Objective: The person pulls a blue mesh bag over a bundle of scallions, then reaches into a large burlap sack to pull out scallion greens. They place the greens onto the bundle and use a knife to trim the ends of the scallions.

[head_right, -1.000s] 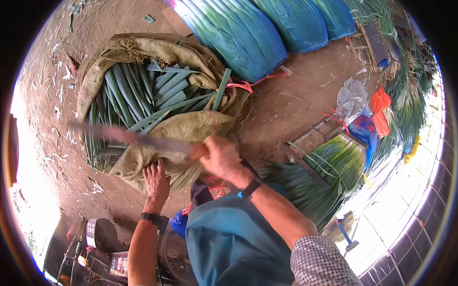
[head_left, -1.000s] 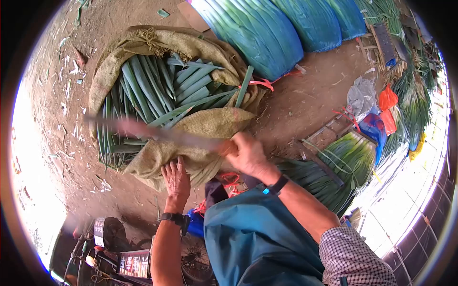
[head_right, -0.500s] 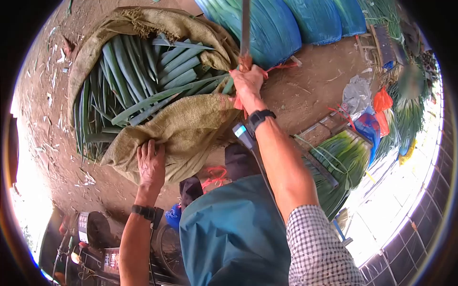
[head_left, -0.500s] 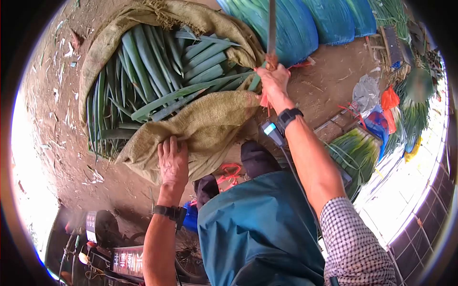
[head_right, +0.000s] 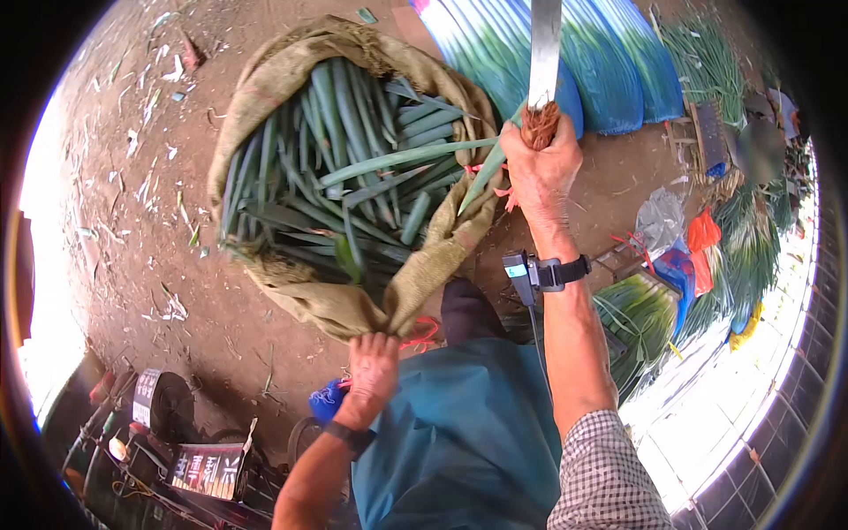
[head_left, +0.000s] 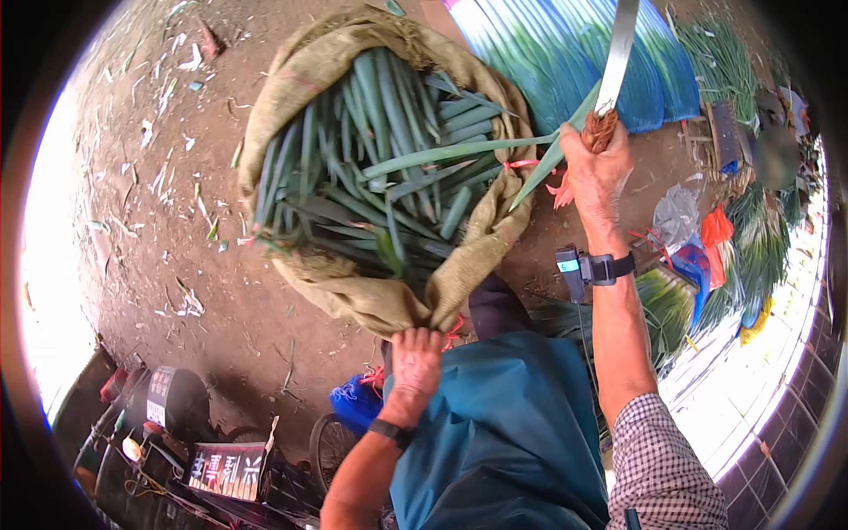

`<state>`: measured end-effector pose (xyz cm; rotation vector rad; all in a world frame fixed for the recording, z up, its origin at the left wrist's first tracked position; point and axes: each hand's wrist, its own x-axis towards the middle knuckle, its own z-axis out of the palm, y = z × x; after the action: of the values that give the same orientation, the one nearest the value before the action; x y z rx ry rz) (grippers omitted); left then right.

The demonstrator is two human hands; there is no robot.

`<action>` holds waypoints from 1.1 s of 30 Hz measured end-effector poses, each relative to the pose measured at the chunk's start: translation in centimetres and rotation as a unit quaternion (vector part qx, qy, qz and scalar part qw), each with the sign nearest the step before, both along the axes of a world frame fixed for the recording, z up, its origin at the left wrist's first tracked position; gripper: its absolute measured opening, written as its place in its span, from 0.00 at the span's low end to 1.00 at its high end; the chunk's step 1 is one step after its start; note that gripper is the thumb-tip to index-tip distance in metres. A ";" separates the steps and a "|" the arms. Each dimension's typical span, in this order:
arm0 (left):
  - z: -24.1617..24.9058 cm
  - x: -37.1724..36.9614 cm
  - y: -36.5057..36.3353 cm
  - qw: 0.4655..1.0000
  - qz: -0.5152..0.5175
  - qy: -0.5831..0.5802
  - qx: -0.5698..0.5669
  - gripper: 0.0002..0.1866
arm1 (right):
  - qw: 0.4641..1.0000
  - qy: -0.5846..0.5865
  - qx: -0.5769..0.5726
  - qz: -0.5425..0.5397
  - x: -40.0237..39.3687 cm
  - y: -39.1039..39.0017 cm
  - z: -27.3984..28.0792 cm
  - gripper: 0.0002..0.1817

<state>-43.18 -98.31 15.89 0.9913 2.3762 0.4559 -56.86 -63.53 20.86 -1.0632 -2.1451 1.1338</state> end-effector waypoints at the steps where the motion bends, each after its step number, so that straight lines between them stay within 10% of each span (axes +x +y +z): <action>1: 0.6 1.1 0.2 1.000 0.016 -0.007 0.008 0.06 | 1.000 0.003 0.016 0.012 -1.1 -1.1 1.5 0.12; 8: 6.8 5.4 -2.2 0.995 0.060 -0.058 0.048 0.01 | 0.997 -0.022 0.025 0.066 -2.5 -10.4 5.8 0.13; 14: 7.3 5.1 -8.2 0.994 0.071 -0.077 0.036 0.03 | 0.965 -0.100 -0.177 0.167 5.7 -20.0 -4.0 0.18; 17: 7.0 3.6 -8.3 0.991 0.081 -0.106 0.013 0.05 | 0.963 -0.160 -0.057 0.211 8.5 -20.7 -4.3 0.17; 23: 7.3 2.8 -6.7 0.989 0.045 -0.142 -0.016 0.09 | 0.990 -0.023 -0.136 0.031 9.2 -13.7 5.5 0.14; 33: 7.4 2.6 -5.3 0.981 -0.017 -0.166 -0.098 0.13 | 0.961 -0.211 -0.114 -0.136 19.0 -3.6 -3.5 0.14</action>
<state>-40.60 -103.65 23.27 0.7960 2.0576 0.3365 -37.83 -67.08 17.38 -1.7821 -2.1106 1.1157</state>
